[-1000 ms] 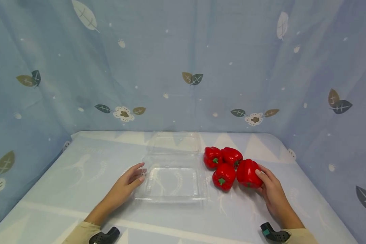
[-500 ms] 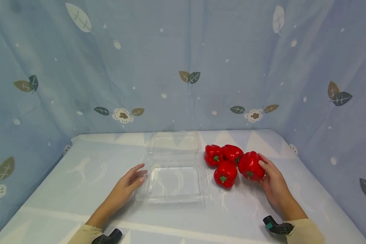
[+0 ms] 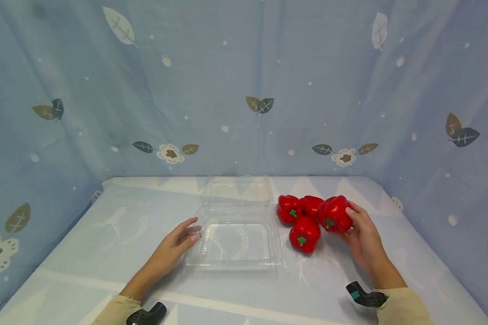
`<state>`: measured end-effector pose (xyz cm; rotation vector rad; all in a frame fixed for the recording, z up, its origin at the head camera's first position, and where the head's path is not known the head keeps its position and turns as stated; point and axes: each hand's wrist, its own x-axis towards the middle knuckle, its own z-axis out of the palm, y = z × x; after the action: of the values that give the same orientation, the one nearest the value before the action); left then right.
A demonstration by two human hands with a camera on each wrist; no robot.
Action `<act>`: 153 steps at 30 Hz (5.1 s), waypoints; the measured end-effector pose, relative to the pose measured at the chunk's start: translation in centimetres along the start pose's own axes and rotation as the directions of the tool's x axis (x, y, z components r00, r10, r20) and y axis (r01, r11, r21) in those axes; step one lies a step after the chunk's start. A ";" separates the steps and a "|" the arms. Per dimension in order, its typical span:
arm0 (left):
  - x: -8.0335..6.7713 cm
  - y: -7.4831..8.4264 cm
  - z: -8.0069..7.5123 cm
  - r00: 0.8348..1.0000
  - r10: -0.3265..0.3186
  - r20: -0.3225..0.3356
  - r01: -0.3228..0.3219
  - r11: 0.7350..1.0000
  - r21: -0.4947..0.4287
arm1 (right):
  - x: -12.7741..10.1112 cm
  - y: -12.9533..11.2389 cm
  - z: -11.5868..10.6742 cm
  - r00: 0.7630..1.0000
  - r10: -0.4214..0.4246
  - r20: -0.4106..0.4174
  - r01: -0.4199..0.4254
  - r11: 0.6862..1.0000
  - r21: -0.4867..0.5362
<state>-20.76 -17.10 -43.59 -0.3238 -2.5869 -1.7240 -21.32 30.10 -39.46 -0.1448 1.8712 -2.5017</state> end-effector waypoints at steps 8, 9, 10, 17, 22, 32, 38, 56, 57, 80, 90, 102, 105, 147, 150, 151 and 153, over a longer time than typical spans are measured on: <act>-0.1 0.0 -0.1 1.000 0.005 -0.008 -0.004 1.000 0.019 | 1.1 -0.8 2.4 0.999 -0.026 -0.043 0.024 0.998 -0.054; -0.1 0.0 -0.1 1.000 0.003 -0.005 -0.003 1.000 0.019 | 1.2 -0.9 2.5 0.998 -0.041 -0.038 0.039 0.998 -0.056; 0.0 -0.1 -0.1 1.000 -0.001 -0.004 0.001 1.000 0.021 | 1.3 -1.0 2.7 0.998 -0.054 -0.029 0.052 0.997 -0.051; 0.1 -0.3 0.3 1.000 0.003 -0.012 -0.003 1.000 0.012 | 2.1 -1.6 3.8 0.996 -0.092 -0.004 0.092 0.995 -0.032; -0.1 -0.1 0.3 1.000 -0.008 -0.020 0.009 1.000 0.023 | 2.3 -1.6 4.6 0.997 -0.075 -0.014 0.074 0.997 -0.032; 0.0 -0.1 0.1 1.000 -0.015 -0.016 0.015 1.000 0.023 | 2.8 -1.7 6.2 0.996 -0.089 0.024 0.090 0.995 -0.040; 0.1 -0.1 0.2 1.000 -0.012 -0.013 0.013 1.000 0.018 | 3.2 -1.6 6.7 0.992 -0.108 0.070 0.108 0.994 -0.004; -0.3 -0.3 0.2 1.000 -0.018 -0.003 0.018 1.000 0.009 | 4.3 -1.3 9.1 0.989 -0.077 0.127 0.084 0.995 -0.053; -0.4 -0.4 0.3 1.000 -0.022 -0.002 0.022 1.000 0.005 | 4.4 -1.2 9.3 0.989 -0.073 0.127 0.082 0.995 -0.063; 0.1 -0.4 0.0 1.000 0.016 -0.004 -0.016 0.999 0.042 | 5.7 -0.8 12.5 1.000 -0.013 0.019 0.015 0.987 -0.160; 0.1 -0.3 0.0 1.000 0.017 0.004 -0.017 1.000 0.019 | 5.8 -1.0 13.2 0.994 0.070 0.085 -0.058 0.989 -0.136; -0.1 -0.1 0.2 1.000 0.014 -0.006 -0.014 1.000 0.002 | 5.7 -0.7 14.0 0.989 0.057 0.139 -0.036 0.989 -0.144; -0.4 0.7 0.3 1.000 0.002 -0.016 -0.002 1.000 0.000 | 6.0 -0.5 14.3 0.989 0.062 0.137 -0.037 0.982 -0.184; -0.4 -0.3 0.2 1.000 0.012 0.000 -0.012 1.000 0.006 | 7.3 0.1 16.6 0.920 0.248 0.304 -0.112 0.908 -0.403; -0.5 -0.2 0.2 1.000 0.019 0.007 -0.019 1.000 -0.002 | 7.3 0.3 16.8 0.910 0.276 0.311 -0.162 0.923 -0.348; -0.5 -0.2 0.2 1.000 0.024 0.009 -0.024 1.000 -0.002 | 7.4 0.4 16.8 0.908 0.277 0.315 -0.168 0.928 -0.334; -0.5 -0.2 0.1 1.000 0.028 0.011 -0.028 1.000 -0.003 | 7.4 0.4 16.9 0.904 0.278 0.325 -0.171 0.932 -0.320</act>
<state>-20.27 -17.16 -43.87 -0.3695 -2.5750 -1.7215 -27.36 13.35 -34.68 -0.3471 1.9420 -1.8871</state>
